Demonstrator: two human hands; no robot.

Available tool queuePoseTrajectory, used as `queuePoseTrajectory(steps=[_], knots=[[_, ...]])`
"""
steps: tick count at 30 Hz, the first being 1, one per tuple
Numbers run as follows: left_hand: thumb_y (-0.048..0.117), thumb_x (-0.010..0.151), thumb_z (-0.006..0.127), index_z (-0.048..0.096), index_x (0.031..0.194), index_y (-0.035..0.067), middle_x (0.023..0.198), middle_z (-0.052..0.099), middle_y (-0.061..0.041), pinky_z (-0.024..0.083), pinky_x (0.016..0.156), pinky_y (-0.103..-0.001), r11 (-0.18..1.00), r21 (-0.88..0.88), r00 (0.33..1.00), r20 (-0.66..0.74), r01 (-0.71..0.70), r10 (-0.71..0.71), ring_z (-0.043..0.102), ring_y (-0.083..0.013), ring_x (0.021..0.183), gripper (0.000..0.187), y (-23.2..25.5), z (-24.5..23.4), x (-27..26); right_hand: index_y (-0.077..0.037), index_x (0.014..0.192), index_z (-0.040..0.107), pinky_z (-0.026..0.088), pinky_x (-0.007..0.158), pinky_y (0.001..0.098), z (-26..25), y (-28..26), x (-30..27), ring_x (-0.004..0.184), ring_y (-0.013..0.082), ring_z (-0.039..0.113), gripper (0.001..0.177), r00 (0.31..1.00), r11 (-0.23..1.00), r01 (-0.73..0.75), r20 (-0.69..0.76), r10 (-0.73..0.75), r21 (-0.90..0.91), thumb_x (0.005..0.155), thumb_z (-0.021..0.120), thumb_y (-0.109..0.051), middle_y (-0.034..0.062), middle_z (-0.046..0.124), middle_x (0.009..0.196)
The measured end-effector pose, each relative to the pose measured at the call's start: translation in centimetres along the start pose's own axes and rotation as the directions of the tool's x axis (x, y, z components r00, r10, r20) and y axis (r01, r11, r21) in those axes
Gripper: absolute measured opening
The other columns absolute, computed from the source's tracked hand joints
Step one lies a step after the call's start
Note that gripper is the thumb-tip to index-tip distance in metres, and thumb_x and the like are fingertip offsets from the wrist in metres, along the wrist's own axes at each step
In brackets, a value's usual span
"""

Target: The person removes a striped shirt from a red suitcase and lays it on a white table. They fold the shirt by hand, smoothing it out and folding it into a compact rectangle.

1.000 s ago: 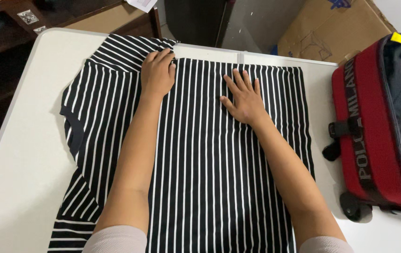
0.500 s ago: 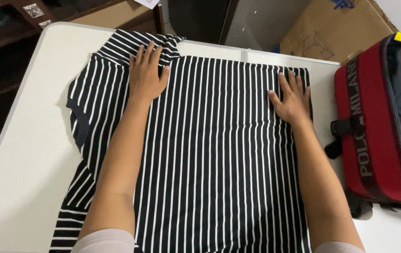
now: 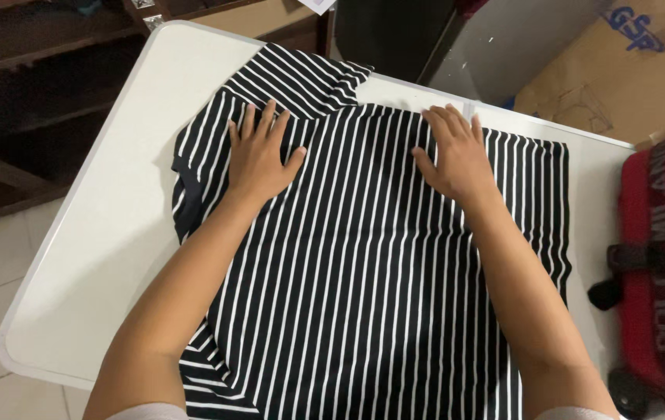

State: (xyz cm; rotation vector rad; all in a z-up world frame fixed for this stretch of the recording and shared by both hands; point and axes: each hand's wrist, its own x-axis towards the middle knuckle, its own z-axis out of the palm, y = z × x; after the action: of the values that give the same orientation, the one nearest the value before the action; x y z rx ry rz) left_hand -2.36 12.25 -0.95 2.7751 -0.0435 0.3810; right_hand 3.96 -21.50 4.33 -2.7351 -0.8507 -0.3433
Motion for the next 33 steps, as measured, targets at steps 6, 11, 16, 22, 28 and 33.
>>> queuePoseTrajectory(steps=[6,11,16,22,28,33], knots=[[0.05,0.095,0.058,0.044,0.151,0.006,0.162,0.031,-0.02,0.012,0.119,-0.067,0.999,0.018,0.998,0.056,0.036,-0.037,0.018,-0.0434,0.151,0.072,0.2,-0.6,-2.2,-0.007,0.147,0.047,0.021,0.12,0.0618,2.9,-8.9,5.8,0.148,0.0376,0.033,0.063,0.967,0.972,0.227,0.101,-0.233,0.066,0.094,0.068,-0.031,0.0165,0.047,0.153],[0.051,0.095,0.059,0.045,0.151,0.007,0.162,0.03,-0.02,0.011,0.119,-0.067,0.998,0.026,0.998,0.042,0.055,-0.056,0.017,-0.0437,0.151,0.072,-0.3,-0.6,-2.5,-0.009,0.148,0.047,0.02,0.121,0.0611,4.1,-10.1,5.1,0.149,0.0358,0.033,0.063,0.968,0.974,0.193,0.142,-0.209,0.121,0.096,0.061,-0.04,0.0151,0.046,0.154],[0.053,0.096,0.056,0.044,0.151,0.008,0.164,0.027,-0.02,0.009,0.119,-0.067,0.997,0.025,0.996,0.057,0.074,-0.076,0.014,-0.0423,0.152,0.072,-0.6,-0.1,-2.1,-0.008,0.153,0.041,0.017,0.122,0.0621,2.4,-1.6,0.1,0.149,0.037,0.032,0.064,0.982,0.987,-0.142,0.137,0.131,0.072,0.104,0.048,-0.048,0.0196,0.041,0.158],[0.057,0.094,0.054,0.042,0.153,0.01,0.165,0.023,-0.017,0.006,0.119,-0.066,0.995,0.013,0.992,0.072,0.103,-0.103,0.011,-0.0408,0.152,0.076,-0.6,-0.1,-1.8,-0.015,0.159,0.03,0.005,0.118,0.0638,0.9,7.6,-9.3,0.154,0.0402,0.01,0.077,0.883,0.891,-0.452,0.124,0.453,-0.031,0.096,0.044,-0.056,0.0221,0.019,0.166],[0.057,0.096,0.052,0.043,0.153,0.011,0.166,0.023,-0.02,0.007,0.119,-0.066,0.995,0.028,0.994,0.05,0.097,-0.098,0.011,-0.0425,0.153,0.074,-0.3,-0.2,-2.6,-0.02,0.16,0.033,0.002,0.123,0.0636,0.9,8.6,-14.5,0.158,0.0367,0.008,0.077,0.881,0.888,-0.46,0.113,0.459,-0.017,0.096,0.044,-0.061,0.0165,0.016,0.17],[0.057,0.095,0.052,0.042,0.154,0.011,0.166,0.021,-0.02,0.007,0.12,-0.066,0.997,0.049,0.995,0.066,0.066,-0.07,0.01,-0.0429,0.153,0.075,0.6,-0.2,-4.0,-0.021,0.159,0.031,0.0,0.121,0.0637,0.4,8.2,-17.1,0.156,0.0364,0.006,0.079,0.862,0.869,-0.494,0.107,0.495,-0.038,0.094,0.043,-0.063,0.0158,0.015,0.169]])
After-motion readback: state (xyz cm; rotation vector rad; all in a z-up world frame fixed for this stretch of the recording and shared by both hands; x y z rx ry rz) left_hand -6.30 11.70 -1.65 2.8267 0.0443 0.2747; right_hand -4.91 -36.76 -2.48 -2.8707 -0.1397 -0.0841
